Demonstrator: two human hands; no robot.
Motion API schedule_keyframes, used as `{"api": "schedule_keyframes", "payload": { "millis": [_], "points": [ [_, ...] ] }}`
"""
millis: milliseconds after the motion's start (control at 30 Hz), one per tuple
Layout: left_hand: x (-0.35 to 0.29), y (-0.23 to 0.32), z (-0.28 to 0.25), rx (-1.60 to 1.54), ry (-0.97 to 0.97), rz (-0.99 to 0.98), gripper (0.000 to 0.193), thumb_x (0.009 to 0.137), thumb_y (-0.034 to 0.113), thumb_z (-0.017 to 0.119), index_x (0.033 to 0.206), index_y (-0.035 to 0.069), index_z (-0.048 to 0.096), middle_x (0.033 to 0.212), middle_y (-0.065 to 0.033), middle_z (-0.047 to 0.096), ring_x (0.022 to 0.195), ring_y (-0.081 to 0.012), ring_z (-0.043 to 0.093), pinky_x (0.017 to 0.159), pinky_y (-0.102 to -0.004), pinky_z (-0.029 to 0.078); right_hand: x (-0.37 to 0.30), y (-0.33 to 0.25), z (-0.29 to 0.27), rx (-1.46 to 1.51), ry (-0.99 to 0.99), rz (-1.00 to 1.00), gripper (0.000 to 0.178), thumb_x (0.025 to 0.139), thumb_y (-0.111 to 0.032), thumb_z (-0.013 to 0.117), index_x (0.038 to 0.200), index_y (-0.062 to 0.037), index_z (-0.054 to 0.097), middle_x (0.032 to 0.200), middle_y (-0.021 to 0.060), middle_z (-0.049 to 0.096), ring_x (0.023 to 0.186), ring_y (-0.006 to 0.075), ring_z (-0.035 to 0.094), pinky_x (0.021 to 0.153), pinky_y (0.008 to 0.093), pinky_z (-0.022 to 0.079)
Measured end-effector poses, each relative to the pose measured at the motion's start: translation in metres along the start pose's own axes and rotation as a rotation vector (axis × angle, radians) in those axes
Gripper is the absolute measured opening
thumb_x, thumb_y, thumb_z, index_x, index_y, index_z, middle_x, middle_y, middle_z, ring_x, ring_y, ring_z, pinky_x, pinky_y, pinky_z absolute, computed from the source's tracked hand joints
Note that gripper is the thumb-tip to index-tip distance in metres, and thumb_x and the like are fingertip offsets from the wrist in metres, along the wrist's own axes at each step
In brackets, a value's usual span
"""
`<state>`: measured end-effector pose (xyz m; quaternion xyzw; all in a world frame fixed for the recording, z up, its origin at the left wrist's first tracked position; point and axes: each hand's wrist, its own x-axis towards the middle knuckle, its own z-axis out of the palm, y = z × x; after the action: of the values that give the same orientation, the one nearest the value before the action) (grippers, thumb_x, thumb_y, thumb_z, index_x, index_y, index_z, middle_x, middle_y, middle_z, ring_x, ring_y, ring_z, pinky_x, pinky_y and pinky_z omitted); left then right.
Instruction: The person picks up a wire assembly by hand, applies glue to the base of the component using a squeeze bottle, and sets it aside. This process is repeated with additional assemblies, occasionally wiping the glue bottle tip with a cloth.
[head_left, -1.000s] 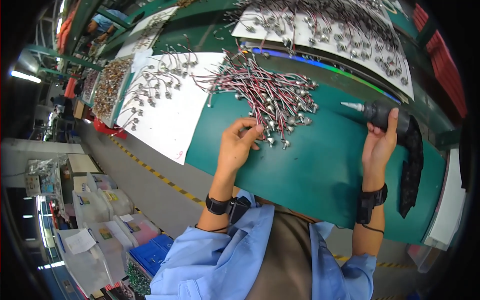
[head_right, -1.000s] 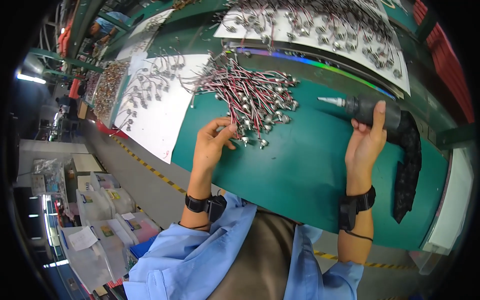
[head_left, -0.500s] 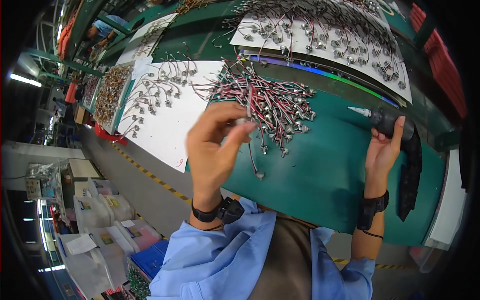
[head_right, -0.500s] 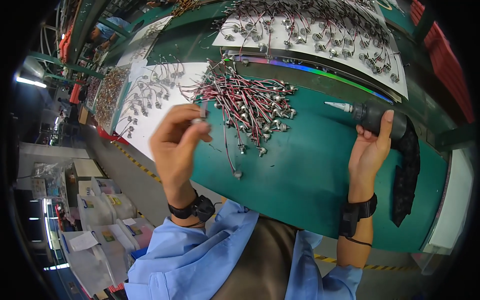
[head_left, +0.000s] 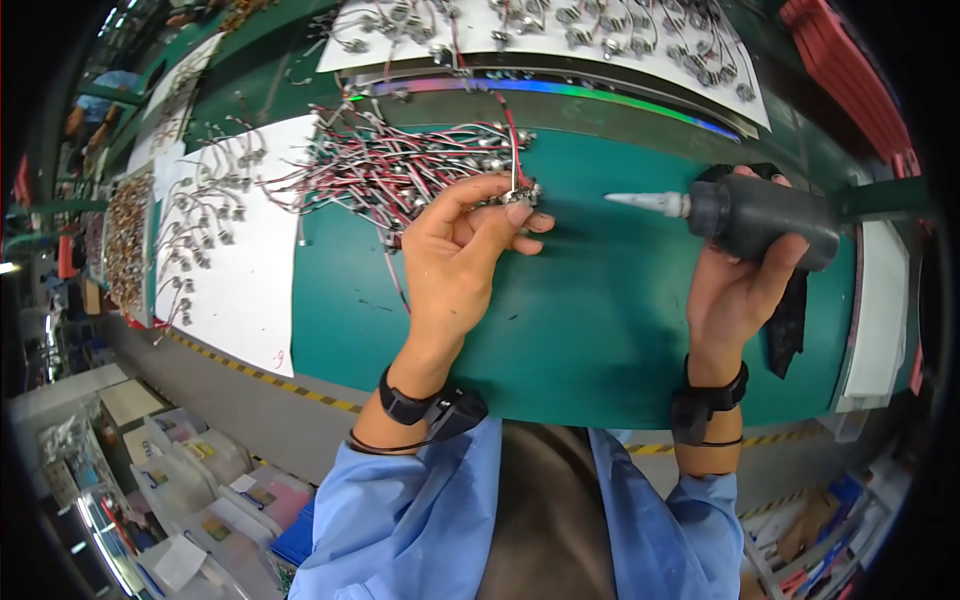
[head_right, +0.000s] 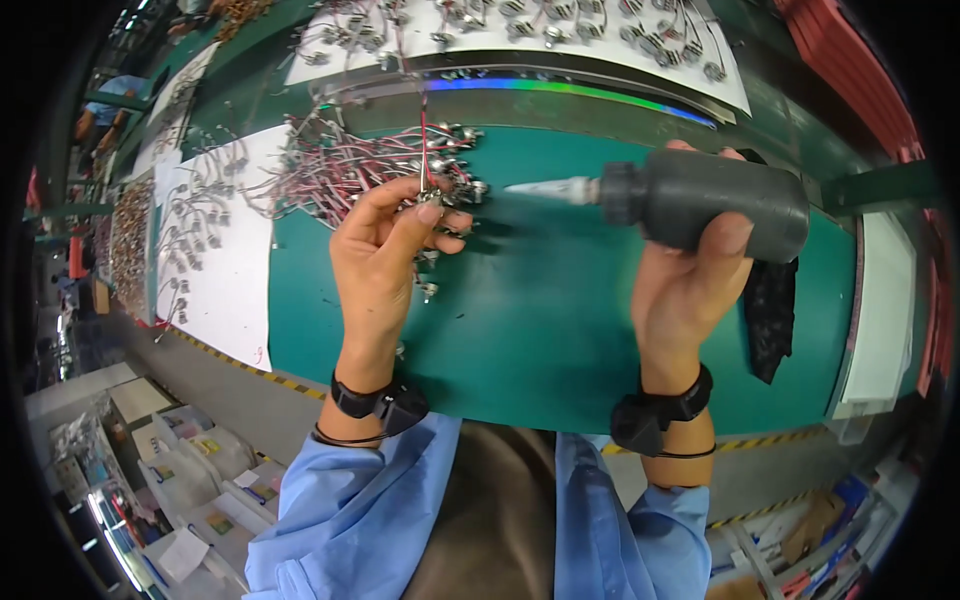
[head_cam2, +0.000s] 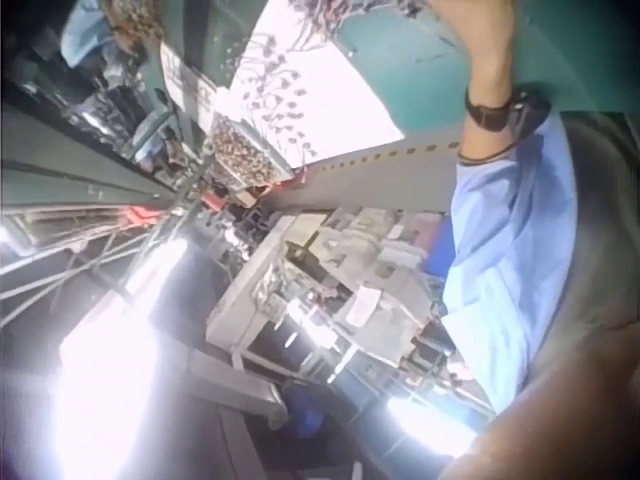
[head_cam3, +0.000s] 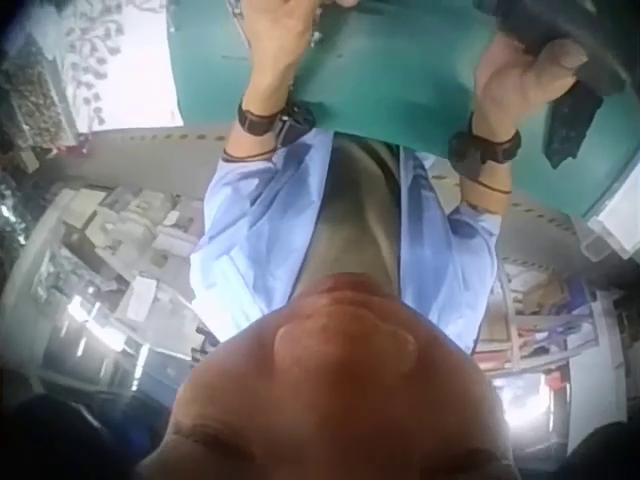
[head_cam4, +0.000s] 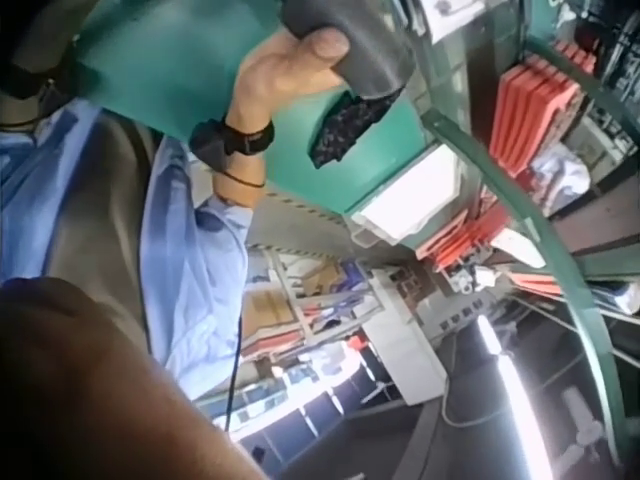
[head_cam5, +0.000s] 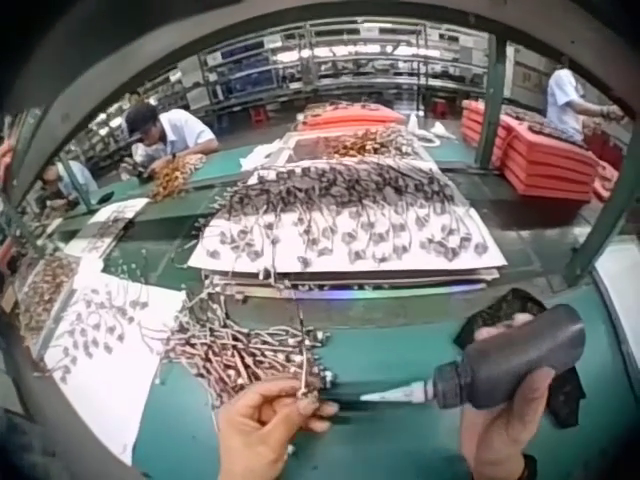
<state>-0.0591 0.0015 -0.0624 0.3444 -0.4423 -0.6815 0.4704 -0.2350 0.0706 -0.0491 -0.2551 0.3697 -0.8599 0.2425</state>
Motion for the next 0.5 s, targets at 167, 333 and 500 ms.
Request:
{"api": "schedule_keyframes", "payload": {
  "millis": [167,333,500],
  "points": [
    [-0.005,-0.007,0.005,0.023,-0.094,-0.032,0.018,0.078,-0.008,0.05,0.095,-0.007,0.05,0.087,-0.0131,0.058,0.078,-0.0213,0.061,0.062,-0.024,0.051,-0.012,0.0,-0.01,-0.199,-0.197,-0.046,0.072,0.076,-0.05,0.052,0.121,0.0004,0.029,0.113,0.0157,0.043,0.11,0.0248,0.041,0.096,0.0357,0.03],
    [-0.008,-0.008,0.006,0.005,-0.141,-0.028,0.017,0.077,-0.009,0.049,0.095,-0.008,0.05,0.092,-0.014,0.056,0.078,-0.022,0.061,0.062,-0.024,0.051,-0.019,-0.003,-0.006,-0.364,-0.223,-0.132,0.078,0.07,-0.055,0.056,0.12,-0.0004,0.03,0.111,0.014,0.045,0.105,0.0244,0.045,0.093,0.0352,0.033],
    [-0.009,-0.012,0.004,-0.003,-0.151,0.032,0.017,0.077,-0.01,0.048,0.094,-0.008,0.05,0.097,-0.0153,0.053,0.079,-0.0229,0.061,0.063,-0.0246,0.052,-0.023,-0.005,-0.004,-0.444,-0.22,-0.148,0.081,0.068,-0.057,0.057,0.121,-0.0012,0.03,0.111,0.0132,0.045,0.103,0.0244,0.047,0.091,0.0354,0.035]
  ]
}}
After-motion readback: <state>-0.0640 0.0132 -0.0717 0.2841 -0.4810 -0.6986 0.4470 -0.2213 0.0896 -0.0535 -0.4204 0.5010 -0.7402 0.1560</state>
